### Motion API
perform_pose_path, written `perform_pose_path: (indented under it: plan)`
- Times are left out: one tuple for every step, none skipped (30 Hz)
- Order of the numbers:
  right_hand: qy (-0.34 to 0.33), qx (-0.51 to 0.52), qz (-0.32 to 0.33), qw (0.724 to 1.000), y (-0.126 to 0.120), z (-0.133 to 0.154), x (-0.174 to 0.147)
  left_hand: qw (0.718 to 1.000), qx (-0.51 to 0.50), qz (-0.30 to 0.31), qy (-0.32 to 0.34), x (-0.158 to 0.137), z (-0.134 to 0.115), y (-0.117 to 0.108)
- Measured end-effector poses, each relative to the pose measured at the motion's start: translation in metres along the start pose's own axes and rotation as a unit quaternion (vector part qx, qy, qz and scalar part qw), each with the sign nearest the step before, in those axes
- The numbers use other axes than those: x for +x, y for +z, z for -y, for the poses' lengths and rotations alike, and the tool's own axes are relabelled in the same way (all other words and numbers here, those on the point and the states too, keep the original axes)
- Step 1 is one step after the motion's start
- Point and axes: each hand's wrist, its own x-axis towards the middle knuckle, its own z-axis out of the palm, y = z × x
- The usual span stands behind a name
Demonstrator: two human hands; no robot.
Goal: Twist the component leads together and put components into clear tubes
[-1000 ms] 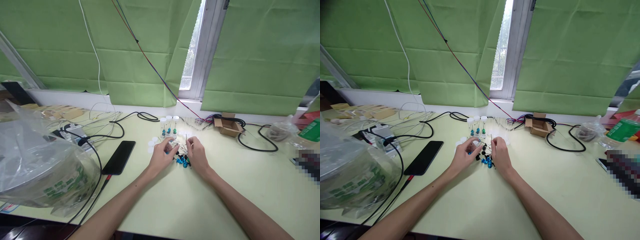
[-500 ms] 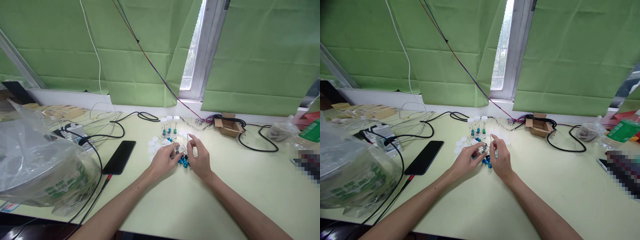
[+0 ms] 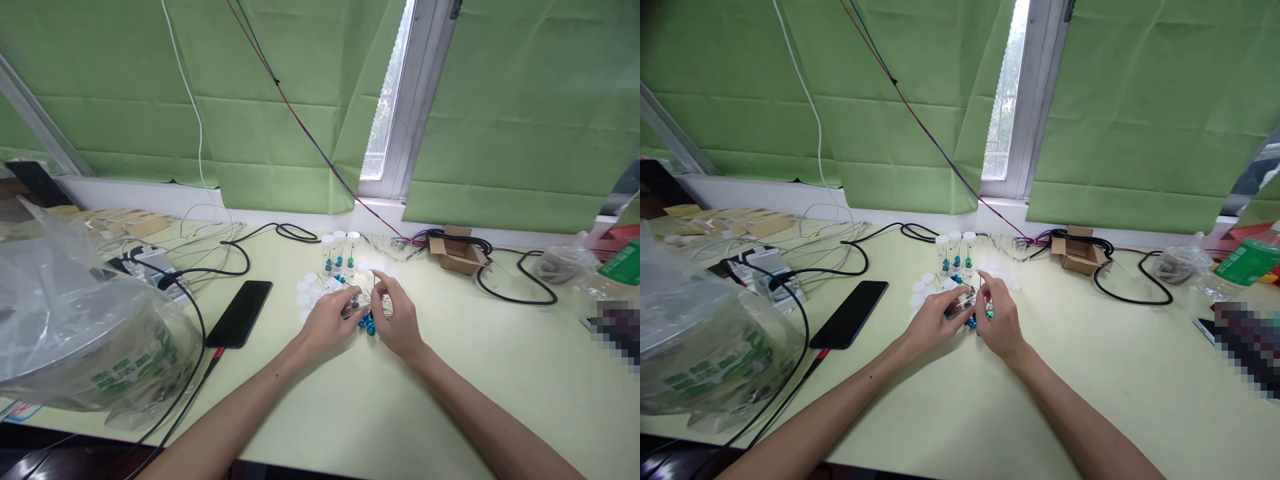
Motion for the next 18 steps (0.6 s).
perform_pose_path:
  plan:
    - [0.001, 0.002, -0.006, 1.0, -0.0002, -0.0003, 0.0001, 1.0, 0.001, -0.001, -0.001, 0.0001, 0.0003, 0.0001]
    - [0.0, 0.004, -0.014, 1.0, -0.0003, -0.0009, 0.0001, 1.0, 0.001, -0.002, -0.002, 0.0003, 0.0006, 0.0002]
    - [-0.001, 0.005, -0.021, 1.0, -0.0003, -0.0017, 0.0, 1.0, 0.001, -0.004, -0.003, 0.0005, 0.0008, 0.0002]
    - [-0.003, 0.006, -0.029, 1.0, -0.0002, -0.0026, -0.0003, 1.0, 0.0, -0.006, -0.003, 0.0007, 0.0009, 0.0002]
    - [-0.005, 0.006, -0.036, 0.999, 0.0001, -0.0037, -0.0007, 1.0, -0.001, -0.008, -0.002, 0.0009, 0.001, 0.0002]
    - [-0.008, 0.004, -0.042, 0.999, 0.0004, -0.0049, -0.0011, 1.0, -0.003, -0.009, -0.002, 0.0011, 0.0009, 0.0001]
    - [-0.009, 0.003, -0.048, 0.999, 0.0006, -0.006, -0.0014, 1.0, -0.005, -0.009, -0.002, 0.0013, 0.0008, 0.0]
    - [-0.008, 0.001, -0.052, 0.999, 0.0008, -0.0069, -0.0016, 1.0, -0.006, -0.01, -0.002, 0.0014, 0.0007, -0.0001]
    - [-0.008, 0.0, -0.056, 0.998, 0.0009, -0.0075, -0.0016, 1.0, -0.007, -0.01, -0.002, 0.0014, 0.0005, -0.0003]
    - [-0.007, -0.001, -0.058, 0.998, 0.0009, -0.0078, -0.0014, 1.0, -0.008, -0.009, -0.001, 0.0015, 0.0002, -0.0005]
    - [-0.007, -0.002, -0.058, 0.998, 0.0007, -0.0079, -0.0011, 1.0, -0.009, -0.009, 0.0, 0.0014, 0.0, -0.0006]
    - [-0.008, -0.003, -0.057, 0.998, 0.0003, -0.0076, -0.0006, 1.0, -0.009, -0.01, 0.002, 0.0014, -0.0002, -0.0008]
    - [-0.011, -0.005, -0.055, 0.998, -0.0001, -0.0071, -0.0001, 1.0, -0.009, -0.011, 0.004, 0.0014, -0.0004, -0.0009]
    - [-0.015, -0.006, -0.052, 0.999, -0.0006, -0.0065, 0.0005, 1.0, -0.011, -0.013, 0.005, 0.0015, -0.0005, -0.001]
    - [-0.018, -0.007, -0.05, 0.999, -0.0011, -0.0058, 0.0011, 1.0, -0.014, -0.015, 0.006, 0.0015, -0.0005, -0.001]
    - [-0.022, -0.007, -0.05, 0.998, -0.0015, -0.0051, 0.0017, 1.0, -0.017, -0.017, 0.006, 0.0017, -0.0004, -0.001]
    - [-0.025, -0.006, -0.051, 0.998, -0.0018, -0.0046, 0.0022, 1.0, -0.022, -0.019, 0.004, 0.0018, -0.0001, -0.0009]
    - [-0.028, -0.006, -0.053, 0.998, -0.002, -0.0042, 0.0027, 0.999, -0.027, -0.023, 0.0, 0.0021, 0.0002, -0.0007]
